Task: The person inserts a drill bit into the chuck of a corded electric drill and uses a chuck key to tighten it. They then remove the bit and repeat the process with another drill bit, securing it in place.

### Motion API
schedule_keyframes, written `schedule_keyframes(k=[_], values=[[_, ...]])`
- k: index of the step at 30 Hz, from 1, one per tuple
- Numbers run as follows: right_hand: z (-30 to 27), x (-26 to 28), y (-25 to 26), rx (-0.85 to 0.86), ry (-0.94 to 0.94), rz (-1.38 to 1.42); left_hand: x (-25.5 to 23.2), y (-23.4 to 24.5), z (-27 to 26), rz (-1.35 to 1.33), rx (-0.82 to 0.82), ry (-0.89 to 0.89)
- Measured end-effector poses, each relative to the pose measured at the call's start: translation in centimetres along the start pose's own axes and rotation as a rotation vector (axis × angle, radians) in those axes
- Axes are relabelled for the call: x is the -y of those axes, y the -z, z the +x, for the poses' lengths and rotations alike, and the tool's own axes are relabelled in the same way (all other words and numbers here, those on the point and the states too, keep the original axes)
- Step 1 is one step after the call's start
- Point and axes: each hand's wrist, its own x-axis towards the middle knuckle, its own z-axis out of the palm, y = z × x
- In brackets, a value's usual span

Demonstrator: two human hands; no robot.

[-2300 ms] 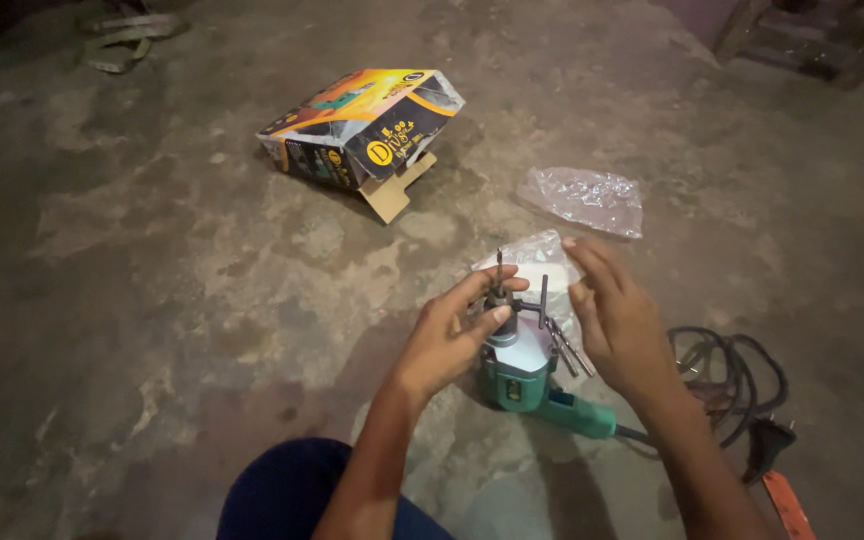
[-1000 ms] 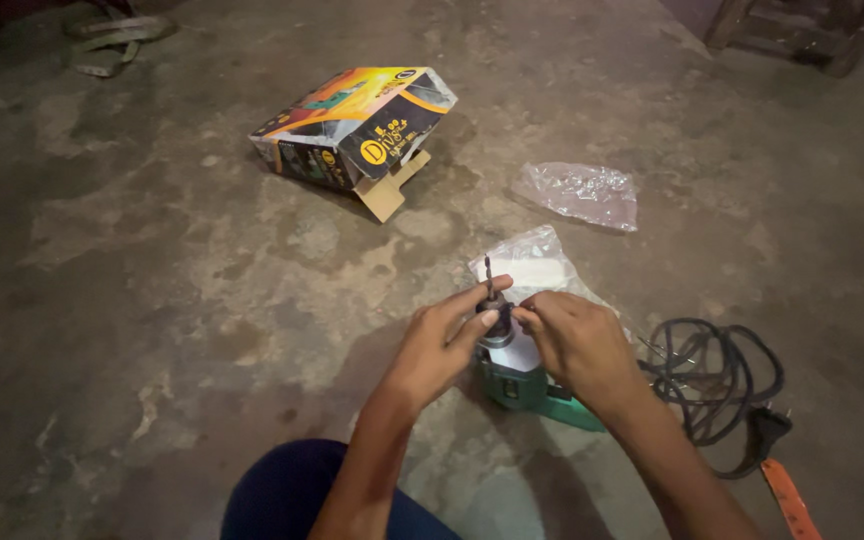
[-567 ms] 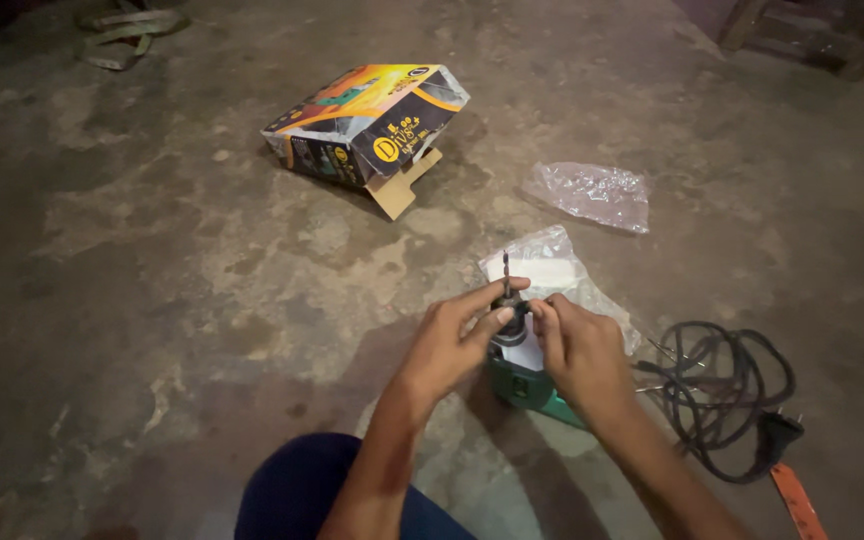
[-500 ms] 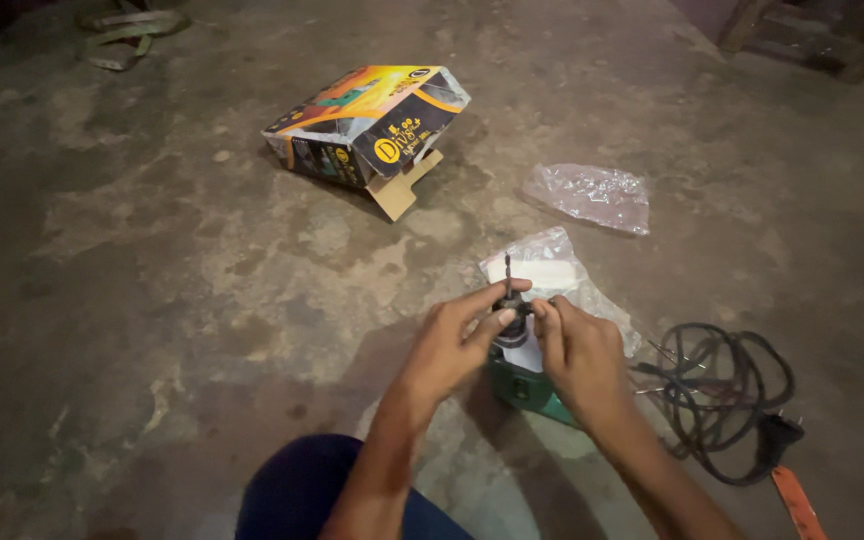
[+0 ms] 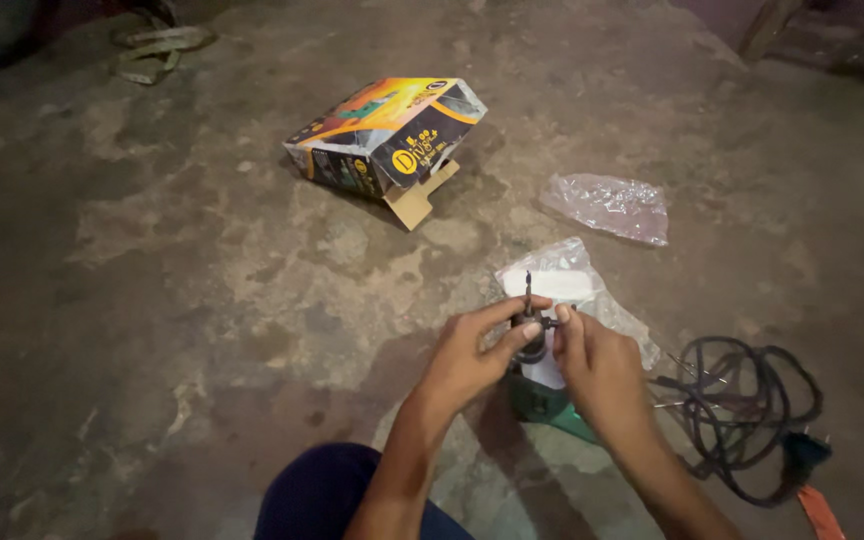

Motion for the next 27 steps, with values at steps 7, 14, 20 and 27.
schedule_keyframes(k=[7, 14, 20, 27], values=[[1.8, -0.5, 2.9, 0.211, 0.150, 0.112, 0.2, -0.5, 0.6, 0.133, -0.119, -0.210], [2.4, -0.5, 4.0, 0.220, 0.265, 0.049, 0.7, -0.5, 0.8, 0.004, -0.022, -0.096], [3.8, -3.0, 7.0, -0.011, -0.176, 0.197, 1.9, 0.1, 1.4, -0.090, 0.113, -0.028], [3.0, -6.8, -0.1, 0.035, -0.264, 0.832, 1.9, -0.8, 1.8, -0.191, 0.102, 0.029]])
